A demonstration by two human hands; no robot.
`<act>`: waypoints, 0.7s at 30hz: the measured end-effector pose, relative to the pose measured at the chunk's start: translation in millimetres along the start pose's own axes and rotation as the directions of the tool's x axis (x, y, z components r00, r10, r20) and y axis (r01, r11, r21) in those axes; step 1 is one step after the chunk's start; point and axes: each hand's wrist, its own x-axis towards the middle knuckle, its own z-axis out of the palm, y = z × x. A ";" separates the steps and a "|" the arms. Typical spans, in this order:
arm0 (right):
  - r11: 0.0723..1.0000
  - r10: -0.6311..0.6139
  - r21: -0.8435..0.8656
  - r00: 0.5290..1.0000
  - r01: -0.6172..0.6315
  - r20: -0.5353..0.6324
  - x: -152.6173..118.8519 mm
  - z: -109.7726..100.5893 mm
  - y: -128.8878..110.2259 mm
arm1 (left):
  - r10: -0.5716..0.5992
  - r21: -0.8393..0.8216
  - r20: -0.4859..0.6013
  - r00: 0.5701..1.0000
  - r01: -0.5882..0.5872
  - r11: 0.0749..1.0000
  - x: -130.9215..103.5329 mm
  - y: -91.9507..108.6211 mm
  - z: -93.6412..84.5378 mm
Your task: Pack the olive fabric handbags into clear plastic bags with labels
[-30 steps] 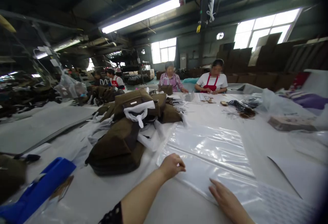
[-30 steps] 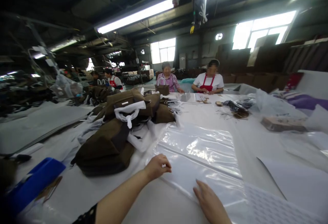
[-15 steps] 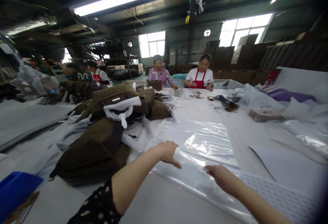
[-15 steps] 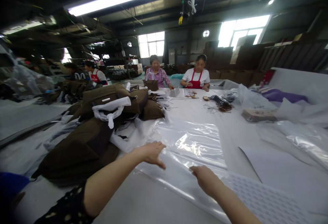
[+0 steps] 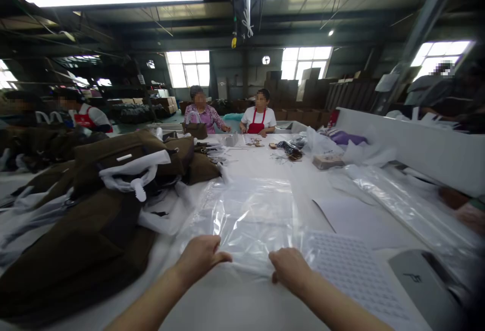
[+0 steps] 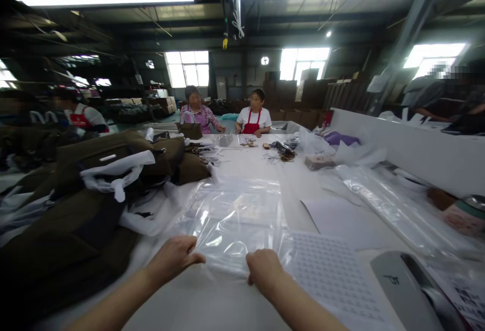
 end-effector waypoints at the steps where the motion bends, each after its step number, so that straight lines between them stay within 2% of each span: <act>1: 1.000 0.011 0.007 1.000 -0.011 -0.013 -5.0 4.6 -4.2 | -0.021 -0.015 -0.035 0.999 0.020 1.000 -8.5 1.5 6.4; 4: 0.996 0.030 0.081 0.997 -0.024 -0.076 -18.9 17.2 -12.8 | -0.017 0.009 -0.049 0.999 0.018 1.000 -35.6 2.9 26.9; 7: 0.982 0.050 0.190 0.985 -0.018 -0.165 -36.1 28.9 -5.8 | 0.014 -0.049 -0.010 1.000 -0.014 0.999 -64.1 -1.6 38.3; 9: 0.961 0.104 0.275 0.966 -0.036 -0.235 -52.5 36.7 10.0 | -0.068 -0.193 -0.076 0.995 0.052 0.980 -83.6 -7.0 37.9; 10: 0.943 0.147 0.328 0.950 -0.051 -0.274 -61.9 40.5 20.2 | -0.162 -0.303 -0.129 0.978 0.116 0.946 -93.1 -9.7 36.0; 11: 0.918 0.203 0.390 0.928 -0.070 -0.312 -71.2 44.2 30.9 | -0.303 -0.462 -0.178 0.936 0.192 0.866 -102.4 -12.0 33.7; 12: 0.883 0.267 0.461 0.900 -0.086 -0.343 -79.7 47.8 41.3 | -0.470 -0.636 -0.198 0.860 0.252 0.729 -111.0 -13.9 31.6; 14: 0.782 0.393 0.616 0.841 -0.095 -0.370 -92.2 54.8 57.8 | -0.750 -0.892 -0.119 0.650 0.262 0.369 -125.5 -16.5 30.5; 15: 0.719 0.444 0.690 0.818 -0.083 -0.365 -95.6 58.4 62.6 | -0.832 -0.951 -0.054 0.552 0.227 0.211 -131.2 -17.5 32.1; 16: 0.653 0.482 0.755 0.802 -0.061 -0.352 -97.3 62.1 64.8 | -0.878 -0.977 0.005 0.479 0.191 0.099 -135.7 -18.3 35.0; 17: 0.600 0.504 0.799 0.793 -0.037 -0.341 -98.1 66.1 64.5 | -0.898 -0.986 0.050 0.438 0.165 0.025 -139.5 -18.7 39.1; 18: 0.530 0.520 0.848 0.790 0.001 -0.325 -98.6 70.5 61.9 | -0.902 -0.989 0.085 0.424 0.145 -0.026 -142.6 -18.4 44.0; 19: 0.413 0.536 0.909 0.794 0.051 -0.288 -99.7 75.3 57.6 | -0.899 -0.990 0.123 0.421 0.109 -0.085 -145.3 -16.9 49.3; 21: 0.078 0.545 0.989 0.825 0.129 -0.151 -106.1 86.4 46.3 | -0.871 -0.981 0.184 0.456 0.035 -0.190 -151.3 -8.9 59.9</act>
